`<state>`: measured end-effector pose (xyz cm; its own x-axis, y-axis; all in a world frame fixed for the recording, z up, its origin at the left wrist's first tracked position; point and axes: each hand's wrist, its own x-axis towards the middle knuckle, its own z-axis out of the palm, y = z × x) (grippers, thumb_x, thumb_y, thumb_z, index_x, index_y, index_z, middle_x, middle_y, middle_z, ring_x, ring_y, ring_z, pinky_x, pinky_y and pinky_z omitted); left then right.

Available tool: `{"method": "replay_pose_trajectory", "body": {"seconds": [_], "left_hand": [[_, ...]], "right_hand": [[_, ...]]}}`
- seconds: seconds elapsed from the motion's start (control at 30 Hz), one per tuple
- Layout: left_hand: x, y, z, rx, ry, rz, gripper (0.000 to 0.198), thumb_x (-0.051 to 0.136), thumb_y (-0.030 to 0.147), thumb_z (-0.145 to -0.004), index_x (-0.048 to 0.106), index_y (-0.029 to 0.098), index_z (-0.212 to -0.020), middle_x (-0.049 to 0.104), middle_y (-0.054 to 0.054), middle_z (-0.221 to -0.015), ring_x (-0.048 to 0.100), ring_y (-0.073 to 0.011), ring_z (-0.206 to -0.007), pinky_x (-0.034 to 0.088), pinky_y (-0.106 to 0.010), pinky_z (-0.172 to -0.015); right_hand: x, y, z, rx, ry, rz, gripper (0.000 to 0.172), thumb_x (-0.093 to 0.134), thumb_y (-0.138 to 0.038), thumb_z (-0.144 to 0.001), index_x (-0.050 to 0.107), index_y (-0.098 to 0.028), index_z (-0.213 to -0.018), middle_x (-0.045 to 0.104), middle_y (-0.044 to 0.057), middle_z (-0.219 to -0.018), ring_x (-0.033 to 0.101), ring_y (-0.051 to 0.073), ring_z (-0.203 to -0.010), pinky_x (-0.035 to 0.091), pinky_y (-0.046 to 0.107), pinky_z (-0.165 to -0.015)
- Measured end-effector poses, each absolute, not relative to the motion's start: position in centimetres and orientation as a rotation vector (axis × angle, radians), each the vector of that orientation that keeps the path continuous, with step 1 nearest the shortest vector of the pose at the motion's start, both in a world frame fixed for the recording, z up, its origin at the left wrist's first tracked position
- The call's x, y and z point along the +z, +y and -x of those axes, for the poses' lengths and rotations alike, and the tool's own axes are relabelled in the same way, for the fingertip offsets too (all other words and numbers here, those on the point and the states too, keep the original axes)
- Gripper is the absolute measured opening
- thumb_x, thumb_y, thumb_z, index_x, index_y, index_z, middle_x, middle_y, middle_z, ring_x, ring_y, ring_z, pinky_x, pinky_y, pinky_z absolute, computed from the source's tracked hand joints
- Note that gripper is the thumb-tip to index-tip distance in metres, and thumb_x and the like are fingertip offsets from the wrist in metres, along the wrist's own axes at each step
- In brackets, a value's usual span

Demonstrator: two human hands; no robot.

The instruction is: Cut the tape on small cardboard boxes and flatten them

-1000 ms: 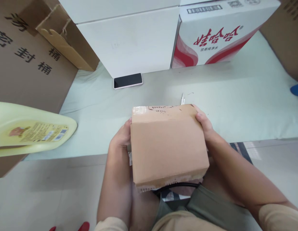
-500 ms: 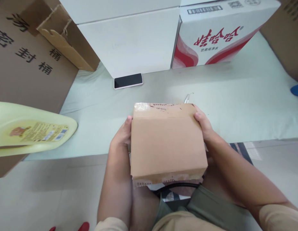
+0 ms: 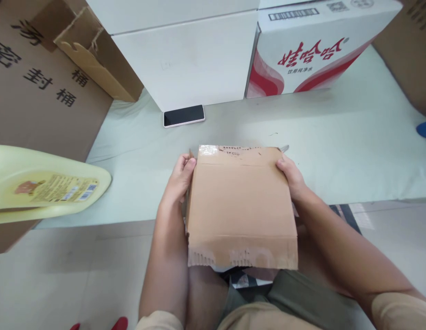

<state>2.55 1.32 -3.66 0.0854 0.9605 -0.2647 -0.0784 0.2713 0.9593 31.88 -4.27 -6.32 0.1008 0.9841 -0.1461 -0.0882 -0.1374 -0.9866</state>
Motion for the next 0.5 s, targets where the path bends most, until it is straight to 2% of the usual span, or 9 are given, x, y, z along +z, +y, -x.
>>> {"method": "replay_pose_trajectory", "body": {"seconds": [0.13,0.33,0.5], "left_hand": [[-3.4,1.6,-2.7,1.024,1.285,-1.032,0.07,0.082,0.082,-0.062,0.056,0.023,-0.088,0.057,0.0,-0.08,0.056,-0.0153,-0.069,0.042,-0.028,-0.059],[-2.6,0.7,-2.9,0.974,1.298,-1.042,0.06,0.073,0.079,-0.077,0.061,0.024,-0.098,0.06,-0.002,-0.086,0.06,-0.0176,-0.075,0.047,-0.029,-0.064],[-1.8,0.1,-3.3,0.891,1.254,-0.93,0.054,0.063,0.075,-0.087,0.065,0.026,-0.111,0.068,-0.004,-0.093,0.066,-0.0222,-0.08,0.053,-0.035,-0.072]], "right_hand": [[-6.5,-4.1,-32.0,1.225,-1.06,1.339,0.052,0.067,-0.068,-0.08,0.065,-0.023,-0.107,0.075,0.008,-0.106,0.07,0.03,-0.093,0.06,0.045,-0.079],[-5.7,-4.2,-31.7,1.216,-1.082,1.349,0.051,0.067,-0.068,-0.08,0.065,-0.023,-0.104,0.074,0.007,-0.096,0.07,0.029,-0.088,0.06,0.044,-0.077],[-5.3,-4.1,-31.3,1.244,-1.082,1.347,0.053,0.067,-0.073,-0.079,0.066,-0.025,-0.101,0.071,0.006,-0.09,0.07,0.03,-0.091,0.061,0.046,-0.08]]}}
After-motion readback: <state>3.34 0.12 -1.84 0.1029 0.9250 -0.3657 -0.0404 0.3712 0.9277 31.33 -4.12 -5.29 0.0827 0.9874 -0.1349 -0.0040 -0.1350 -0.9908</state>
